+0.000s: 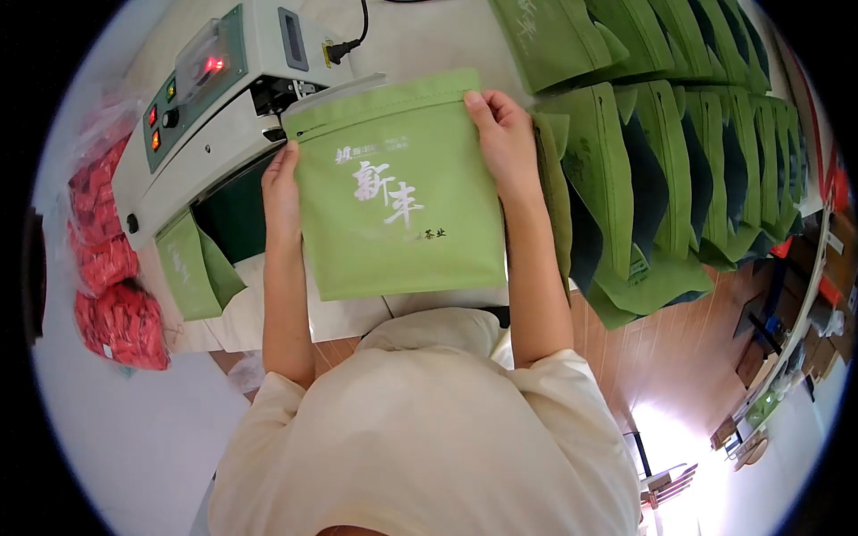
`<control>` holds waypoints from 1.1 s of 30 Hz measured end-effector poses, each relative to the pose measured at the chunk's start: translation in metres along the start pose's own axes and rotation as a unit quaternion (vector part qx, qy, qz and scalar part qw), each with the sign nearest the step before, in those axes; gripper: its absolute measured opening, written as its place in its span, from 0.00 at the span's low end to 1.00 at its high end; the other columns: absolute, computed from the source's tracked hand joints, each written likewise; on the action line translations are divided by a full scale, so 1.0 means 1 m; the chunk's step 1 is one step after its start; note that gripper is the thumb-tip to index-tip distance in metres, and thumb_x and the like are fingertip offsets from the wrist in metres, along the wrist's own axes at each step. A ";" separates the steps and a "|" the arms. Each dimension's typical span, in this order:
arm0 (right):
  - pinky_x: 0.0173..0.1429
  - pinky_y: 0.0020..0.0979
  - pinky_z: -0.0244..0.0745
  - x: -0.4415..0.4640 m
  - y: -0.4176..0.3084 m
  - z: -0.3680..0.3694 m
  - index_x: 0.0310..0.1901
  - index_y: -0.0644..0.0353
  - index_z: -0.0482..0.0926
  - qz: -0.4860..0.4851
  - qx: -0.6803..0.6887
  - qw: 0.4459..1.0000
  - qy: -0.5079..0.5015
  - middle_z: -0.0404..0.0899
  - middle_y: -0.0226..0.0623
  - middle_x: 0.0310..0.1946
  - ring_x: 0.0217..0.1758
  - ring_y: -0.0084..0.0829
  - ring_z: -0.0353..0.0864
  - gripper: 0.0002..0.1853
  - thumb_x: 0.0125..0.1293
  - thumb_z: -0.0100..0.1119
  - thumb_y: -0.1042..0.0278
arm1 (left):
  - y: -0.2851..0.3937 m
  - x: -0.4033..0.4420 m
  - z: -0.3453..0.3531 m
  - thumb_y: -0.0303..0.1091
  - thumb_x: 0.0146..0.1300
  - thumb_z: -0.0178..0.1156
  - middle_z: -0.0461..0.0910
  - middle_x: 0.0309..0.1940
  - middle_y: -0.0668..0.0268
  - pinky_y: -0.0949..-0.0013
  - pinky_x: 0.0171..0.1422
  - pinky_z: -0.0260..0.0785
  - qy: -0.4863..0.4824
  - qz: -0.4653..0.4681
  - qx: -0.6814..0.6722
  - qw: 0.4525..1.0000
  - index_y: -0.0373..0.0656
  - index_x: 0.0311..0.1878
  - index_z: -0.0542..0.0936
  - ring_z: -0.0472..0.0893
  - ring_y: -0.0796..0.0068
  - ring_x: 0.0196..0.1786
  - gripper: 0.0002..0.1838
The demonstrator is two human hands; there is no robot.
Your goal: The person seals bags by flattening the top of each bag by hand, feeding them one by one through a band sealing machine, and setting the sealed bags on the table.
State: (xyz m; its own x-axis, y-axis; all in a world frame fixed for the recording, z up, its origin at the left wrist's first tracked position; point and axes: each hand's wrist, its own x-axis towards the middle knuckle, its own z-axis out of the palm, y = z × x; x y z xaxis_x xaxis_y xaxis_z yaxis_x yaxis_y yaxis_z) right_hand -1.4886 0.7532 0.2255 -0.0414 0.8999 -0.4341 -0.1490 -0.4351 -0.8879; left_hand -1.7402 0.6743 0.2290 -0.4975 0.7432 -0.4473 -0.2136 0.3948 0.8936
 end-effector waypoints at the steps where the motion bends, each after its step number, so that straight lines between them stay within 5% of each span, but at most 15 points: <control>1: 0.34 0.18 0.64 0.001 0.001 0.001 0.34 0.64 0.77 0.001 0.001 1.000 -0.003 0.74 0.23 0.25 0.28 0.13 0.67 0.12 0.66 0.56 0.61 | 0.001 0.000 0.000 0.41 0.67 0.54 0.80 0.34 0.69 0.82 0.40 0.66 0.014 0.001 0.013 1.000 0.34 0.43 0.79 0.74 0.85 0.33 0.17; 29: 0.36 0.18 0.68 0.013 0.024 0.054 0.34 0.66 0.80 0.007 -0.080 0.992 -0.098 0.78 0.27 0.27 0.30 0.15 0.72 0.13 0.61 0.63 0.62 | 0.015 0.009 -0.066 0.39 0.66 0.55 0.78 0.46 0.65 0.79 0.52 0.64 0.093 -0.002 0.077 0.993 0.31 0.52 0.75 0.74 0.80 0.46 0.20; 33: 0.28 0.22 0.65 0.019 0.031 0.051 0.29 0.68 0.80 -0.016 -0.069 0.994 -0.085 0.75 0.27 0.20 0.23 0.16 0.69 0.15 0.57 0.65 0.61 | 0.005 -0.001 -0.078 0.36 0.66 0.55 0.76 0.48 0.63 0.77 0.55 0.63 0.092 0.011 0.121 0.988 0.32 0.55 0.74 0.73 0.79 0.49 0.19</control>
State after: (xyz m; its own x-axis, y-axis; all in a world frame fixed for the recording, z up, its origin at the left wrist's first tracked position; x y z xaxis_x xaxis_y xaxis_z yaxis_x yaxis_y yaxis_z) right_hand -1.5439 0.7581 0.1979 -0.2078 0.8999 -0.3834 -0.0173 -0.3952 -0.9184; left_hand -1.8059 0.6333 0.2369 -0.6494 0.6509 -0.3931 -0.0041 0.5140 0.8578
